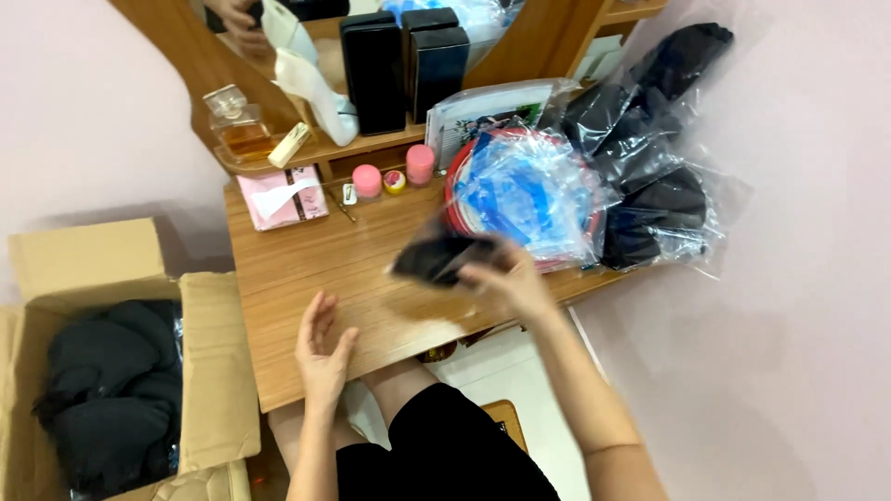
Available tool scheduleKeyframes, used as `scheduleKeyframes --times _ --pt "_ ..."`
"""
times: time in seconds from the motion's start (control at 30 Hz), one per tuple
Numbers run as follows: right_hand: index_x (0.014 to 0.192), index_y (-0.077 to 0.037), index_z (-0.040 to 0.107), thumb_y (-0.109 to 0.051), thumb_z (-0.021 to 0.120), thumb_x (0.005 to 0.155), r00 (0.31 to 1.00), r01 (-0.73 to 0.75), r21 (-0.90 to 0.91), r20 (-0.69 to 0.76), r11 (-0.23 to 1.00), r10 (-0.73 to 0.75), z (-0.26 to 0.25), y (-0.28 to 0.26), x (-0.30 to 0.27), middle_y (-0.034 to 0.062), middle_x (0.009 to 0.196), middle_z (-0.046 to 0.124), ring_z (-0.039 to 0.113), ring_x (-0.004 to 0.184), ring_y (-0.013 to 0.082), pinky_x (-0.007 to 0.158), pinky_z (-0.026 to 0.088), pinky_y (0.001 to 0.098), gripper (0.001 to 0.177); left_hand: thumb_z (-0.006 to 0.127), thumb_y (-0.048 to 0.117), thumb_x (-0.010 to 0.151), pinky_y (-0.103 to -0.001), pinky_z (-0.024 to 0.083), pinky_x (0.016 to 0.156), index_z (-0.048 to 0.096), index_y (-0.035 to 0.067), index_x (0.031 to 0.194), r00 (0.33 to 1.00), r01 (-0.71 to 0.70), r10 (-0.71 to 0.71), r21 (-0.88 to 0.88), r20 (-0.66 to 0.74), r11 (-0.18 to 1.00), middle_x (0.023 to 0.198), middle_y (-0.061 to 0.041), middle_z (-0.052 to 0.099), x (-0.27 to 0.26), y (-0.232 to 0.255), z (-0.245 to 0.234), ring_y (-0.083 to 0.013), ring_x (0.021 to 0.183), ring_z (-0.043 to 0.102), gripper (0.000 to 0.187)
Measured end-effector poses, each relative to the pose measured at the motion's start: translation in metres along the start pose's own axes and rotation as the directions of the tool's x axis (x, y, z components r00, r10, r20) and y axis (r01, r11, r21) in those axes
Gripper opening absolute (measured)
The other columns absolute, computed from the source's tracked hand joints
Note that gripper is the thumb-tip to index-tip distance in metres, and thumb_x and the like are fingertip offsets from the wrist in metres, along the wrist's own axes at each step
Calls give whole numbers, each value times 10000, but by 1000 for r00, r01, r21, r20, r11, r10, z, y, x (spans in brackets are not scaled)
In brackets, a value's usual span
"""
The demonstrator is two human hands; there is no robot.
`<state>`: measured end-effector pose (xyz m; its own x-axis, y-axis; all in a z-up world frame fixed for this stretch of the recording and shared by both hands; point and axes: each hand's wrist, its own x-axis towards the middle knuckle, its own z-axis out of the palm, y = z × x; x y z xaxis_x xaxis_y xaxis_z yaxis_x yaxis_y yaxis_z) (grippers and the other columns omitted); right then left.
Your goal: The person is packaging black face masks by taking them from a box, folding them, and sliding them into individual clear plastic bags.
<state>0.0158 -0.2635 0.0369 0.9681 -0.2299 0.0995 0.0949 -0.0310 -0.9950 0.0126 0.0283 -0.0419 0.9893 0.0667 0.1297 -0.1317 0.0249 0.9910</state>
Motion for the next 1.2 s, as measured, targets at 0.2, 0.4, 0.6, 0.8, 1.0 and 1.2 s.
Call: scheduleKeyframes --times 0.2,0.4,0.6,0.8,1.0,1.2 --pt "1138 -129 687 -190 858 735 898 32 9 -439 999 -25 -117 -74 73 41 1100 746 711 984 188 898 571 314 442 655 89 975 -276 570 965 585 43 1342 992 -65 57 -66 -116 996 1133 -113 691 0 -4 5 -181 1052 678 377" --pt "1203 -173 578 -231 832 790 768 -120 0 -634 993 92 -213 -72 111 47 1096 740 753 950 191 628 595 281 489 660 85 967 -257 560 954 618 38 1312 991 -30 29 -2 -132 1000 1115 -112 698 -7 -2 5 -173 1033 670 351" --pt "1242 -162 561 -230 804 807 790 -183 -7 -596 983 143 -205 -54 117 38 1145 729 721 1008 174 753 612 314 503 645 74 969 -257 552 967 631 29 1301 992 0 7 60 -126 998 1103 -105 694 -8 -3 5 -168 1034 664 336" --pt "1164 -197 541 -214 825 775 722 -112 101 -675 989 151 -209 -51 136 33 1141 733 748 1031 206 707 634 340 481 645 75 968 -257 563 945 638 31 1293 993 -8 19 95 -113 995 1100 -102 703 -7 -1 6 -162 1021 672 328" --pt "1111 -194 564 -263 818 802 655 -53 43 -753 998 67 -200 -67 141 63 1103 783 763 955 182 618 549 260 406 647 109 968 -272 566 936 643 34 1287 996 2 11 135 -93 991 1119 -112 709 -7 0 5 -177 1030 681 327" --pt "1153 -194 597 -321 854 779 466 86 -55 -880 995 -89 -242 -69 139 55 1155 748 823 901 171 538 587 222 472 647 101 967 -278 571 960 645 23 1281 997 -5 19 159 -81 987 1136 -122 710 -7 -2 5 -185 1046 686 324"
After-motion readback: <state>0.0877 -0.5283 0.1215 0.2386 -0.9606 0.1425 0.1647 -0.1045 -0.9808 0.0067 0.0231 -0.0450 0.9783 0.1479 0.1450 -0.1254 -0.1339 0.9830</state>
